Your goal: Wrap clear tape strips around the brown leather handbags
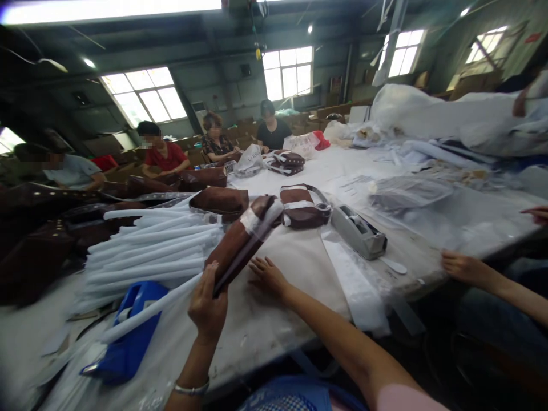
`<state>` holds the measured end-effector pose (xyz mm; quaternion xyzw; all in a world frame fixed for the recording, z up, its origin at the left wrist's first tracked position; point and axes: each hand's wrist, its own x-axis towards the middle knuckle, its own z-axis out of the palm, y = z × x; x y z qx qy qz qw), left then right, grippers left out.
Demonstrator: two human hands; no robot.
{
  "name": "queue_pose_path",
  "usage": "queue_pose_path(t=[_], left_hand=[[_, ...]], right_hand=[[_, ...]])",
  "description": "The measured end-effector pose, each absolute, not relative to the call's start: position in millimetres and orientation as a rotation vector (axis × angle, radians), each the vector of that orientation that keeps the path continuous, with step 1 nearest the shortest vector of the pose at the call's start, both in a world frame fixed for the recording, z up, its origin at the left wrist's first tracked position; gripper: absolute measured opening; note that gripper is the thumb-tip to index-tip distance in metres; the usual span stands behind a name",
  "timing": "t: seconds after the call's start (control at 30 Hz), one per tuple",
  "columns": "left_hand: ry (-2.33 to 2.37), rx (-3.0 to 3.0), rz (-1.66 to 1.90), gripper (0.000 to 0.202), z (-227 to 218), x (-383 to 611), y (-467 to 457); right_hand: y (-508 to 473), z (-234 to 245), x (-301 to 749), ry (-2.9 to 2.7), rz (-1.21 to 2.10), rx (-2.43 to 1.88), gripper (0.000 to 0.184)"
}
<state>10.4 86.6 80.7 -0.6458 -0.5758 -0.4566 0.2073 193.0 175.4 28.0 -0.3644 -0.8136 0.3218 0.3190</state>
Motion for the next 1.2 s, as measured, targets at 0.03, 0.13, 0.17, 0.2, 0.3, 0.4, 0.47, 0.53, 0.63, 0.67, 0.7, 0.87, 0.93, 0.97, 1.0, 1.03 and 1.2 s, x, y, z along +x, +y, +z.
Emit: queue_pose_path(t=[0.03, 0.13, 0.17, 0.2, 0.3, 0.4, 0.47, 0.53, 0.63, 0.67, 0.7, 0.87, 0.93, 0.97, 1.0, 1.03, 1.2], left_hand=[[-1.551, -1.832, -1.259, 0.059, 80, 16, 86], [-1.419, -1.93, -1.172, 0.058, 66, 34, 82], [-1.392, -1.971, -1.132, 0.057, 58, 41, 80], [-1.372, -2.023, -1.091, 0.056, 48, 47, 77], [-1.345, -2.171, -0.981, 0.05, 19, 62, 68], [-1.366, -2.209, -0.919, 0.048, 1, 68, 62], [-1.378, -2.205, -0.898, 0.05, -3, 69, 61], [-1.364, -2.202, -0.888, 0.05, -5, 69, 60], [-1.345, -2.177, -0.898, 0.048, -8, 70, 60], [-1.337, -2.16, -0.911, 0.046, -9, 70, 61], [-1.329, -2.142, -0.927, 0.045, -10, 71, 61], [-1.32, -2.085, -1.023, 0.04, -16, 73, 65], [-1.324, -2.063, -1.066, 0.039, -18, 74, 66], [-1.327, -2.051, -1.086, 0.038, -19, 75, 67], [-1.332, -2.042, -1.103, 0.037, -20, 75, 67], [-1.338, -2.034, -1.118, 0.036, -20, 75, 67], [-1.365, -2.005, -1.16, 0.036, -20, 76, 67]], right_hand=[[163, 33, 198, -2.133, 0.841, -0.96, 0.039], [117, 49, 226, -2.159, 0.89, -0.923, 0.031], [105, 55, 238, -2.161, 0.925, -0.892, 0.028], [96, 63, 249, -2.15, 0.95, -0.87, 0.026], [103, 86, 268, -2.043, 0.832, -0.907, 0.024], [145, 104, 261, -2.031, 0.557, -1.031, 0.028], [177, 111, 247, -2.202, 0.453, -1.062, 0.033], [203, 115, 228, -2.429, 0.422, -1.007, 0.036], [231, 113, 196, -2.677, 0.4, -0.868, 0.031], [240, 111, 185, -2.747, 0.374, -0.848, 0.029], [247, 108, 175, -2.815, 0.34, -0.846, 0.028], [284, 91, 135, -3.09, 0.107, -0.984, 0.028], [295, 85, 124, -3.181, 0.01, -0.977, 0.027], [298, 82, 119, -3.224, -0.036, -0.956, 0.028], [301, 80, 115, -3.262, -0.08, -0.929, 0.028], [303, 77, 111, -3.295, -0.12, -0.894, 0.026], [303, 62, 97, -3.405, -0.258, -0.619, 0.016]])
